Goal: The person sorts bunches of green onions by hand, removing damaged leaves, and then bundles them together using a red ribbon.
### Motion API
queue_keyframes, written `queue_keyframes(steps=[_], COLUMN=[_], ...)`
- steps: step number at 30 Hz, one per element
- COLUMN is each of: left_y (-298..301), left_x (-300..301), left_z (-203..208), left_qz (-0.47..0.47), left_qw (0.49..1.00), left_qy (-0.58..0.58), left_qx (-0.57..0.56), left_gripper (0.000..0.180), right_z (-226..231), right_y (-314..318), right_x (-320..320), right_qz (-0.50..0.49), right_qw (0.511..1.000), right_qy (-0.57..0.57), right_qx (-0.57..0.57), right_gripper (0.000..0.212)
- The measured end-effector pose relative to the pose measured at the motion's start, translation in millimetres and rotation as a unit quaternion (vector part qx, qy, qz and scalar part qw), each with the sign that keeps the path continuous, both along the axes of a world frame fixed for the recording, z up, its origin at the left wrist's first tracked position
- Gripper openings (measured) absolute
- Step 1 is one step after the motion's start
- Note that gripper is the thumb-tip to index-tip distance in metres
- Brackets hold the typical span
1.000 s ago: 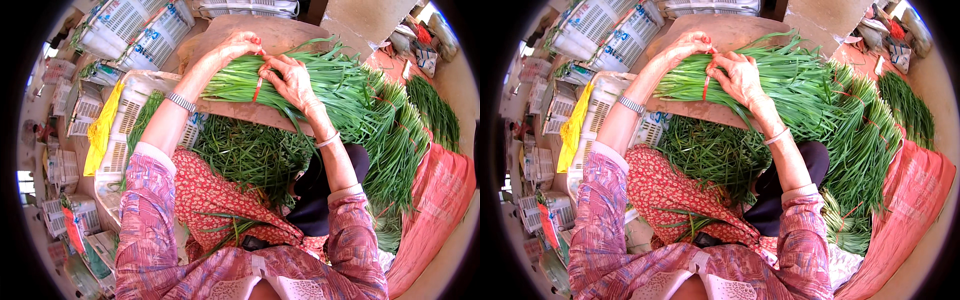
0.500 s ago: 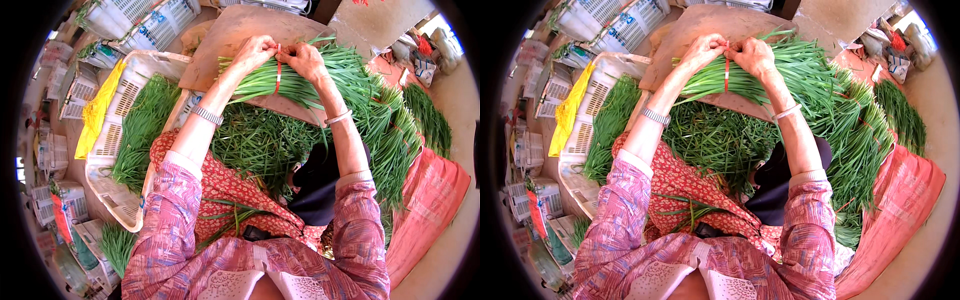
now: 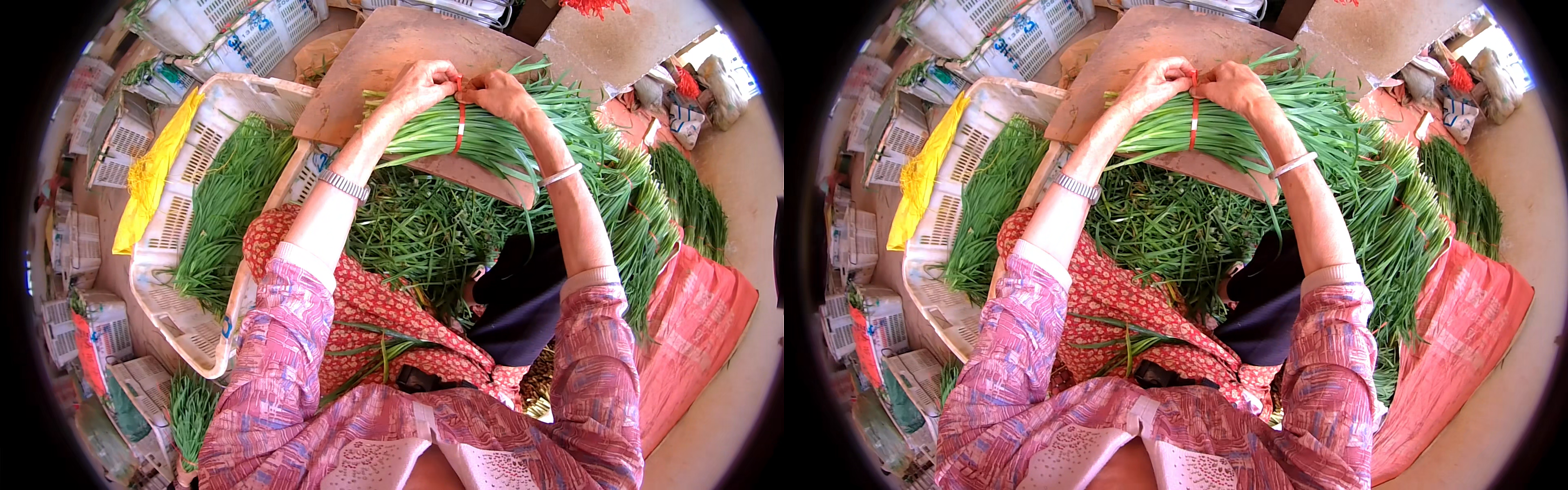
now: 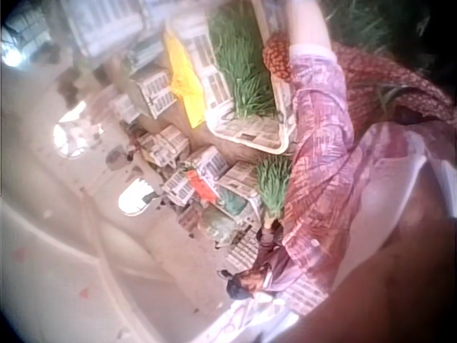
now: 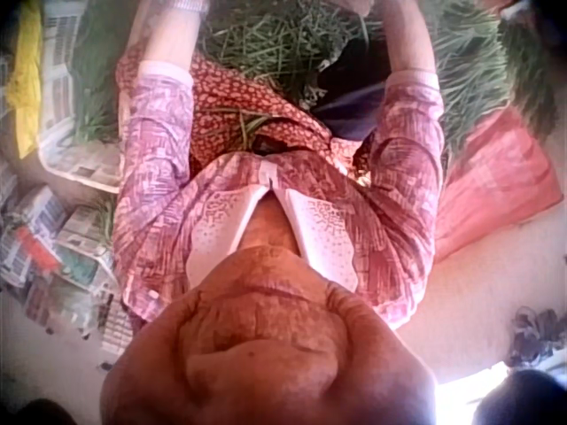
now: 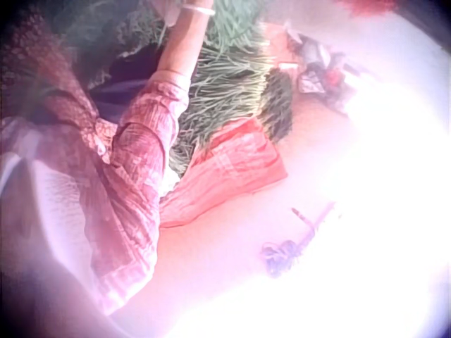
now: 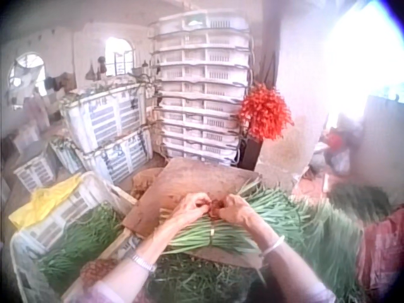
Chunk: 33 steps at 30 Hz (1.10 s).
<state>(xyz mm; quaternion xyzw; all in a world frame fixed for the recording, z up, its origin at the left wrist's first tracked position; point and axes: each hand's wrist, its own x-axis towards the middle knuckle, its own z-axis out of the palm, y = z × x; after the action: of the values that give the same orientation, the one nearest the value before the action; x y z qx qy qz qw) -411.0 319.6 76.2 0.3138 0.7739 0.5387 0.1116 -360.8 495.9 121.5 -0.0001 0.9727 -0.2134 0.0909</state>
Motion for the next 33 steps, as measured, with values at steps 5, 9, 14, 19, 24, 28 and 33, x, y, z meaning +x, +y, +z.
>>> queue_keyframes(steps=[5, 9, 14, 19, 24, 28, 33], left_y=[0, -4, -13, -13, -13, -13, -14], left_x=[-1, -5, 15, 37, 37, 37, 36], left_z=[-2, -7, 16, 10, 9, 9, 9], left_qz=[-0.032, -0.022, -0.078, -0.01, -0.001, -0.005, -0.008], left_qw=[0.999, 0.996, 0.994, 0.967, 0.976, 0.979, 0.983], left_qy=[0.003, 0.065, 0.052, 0.235, 0.199, 0.192, 0.164], left_qx=[0.022, 0.055, -0.057, -0.099, -0.085, -0.075, -0.084], left_gripper=[0.014, 0.015, 0.041, 0.07, 0.064, 0.061, 0.062], right_z=[-7, -13, -17, -19, -34, -35, -36], right_y=[1, -6, -1, -6, -15, -16, -18], right_x=[5, 8, 22, 27, 38, 41, 41], right_qz=[-0.016, -0.028, -0.047, -0.056, -0.1, -0.107, -0.094], right_qw=[0.999, 0.995, 0.986, 0.984, 0.94, 0.938, 0.927], right_qy=[0.046, 0.083, 0.131, 0.14, 0.325, 0.326, 0.343], right_qx=[-0.018, -0.043, -0.095, -0.09, 0.029, -0.045, -0.12], right_gripper=[0.039, 0.04, 0.041, 0.037, 0.033, 0.032, 0.026])
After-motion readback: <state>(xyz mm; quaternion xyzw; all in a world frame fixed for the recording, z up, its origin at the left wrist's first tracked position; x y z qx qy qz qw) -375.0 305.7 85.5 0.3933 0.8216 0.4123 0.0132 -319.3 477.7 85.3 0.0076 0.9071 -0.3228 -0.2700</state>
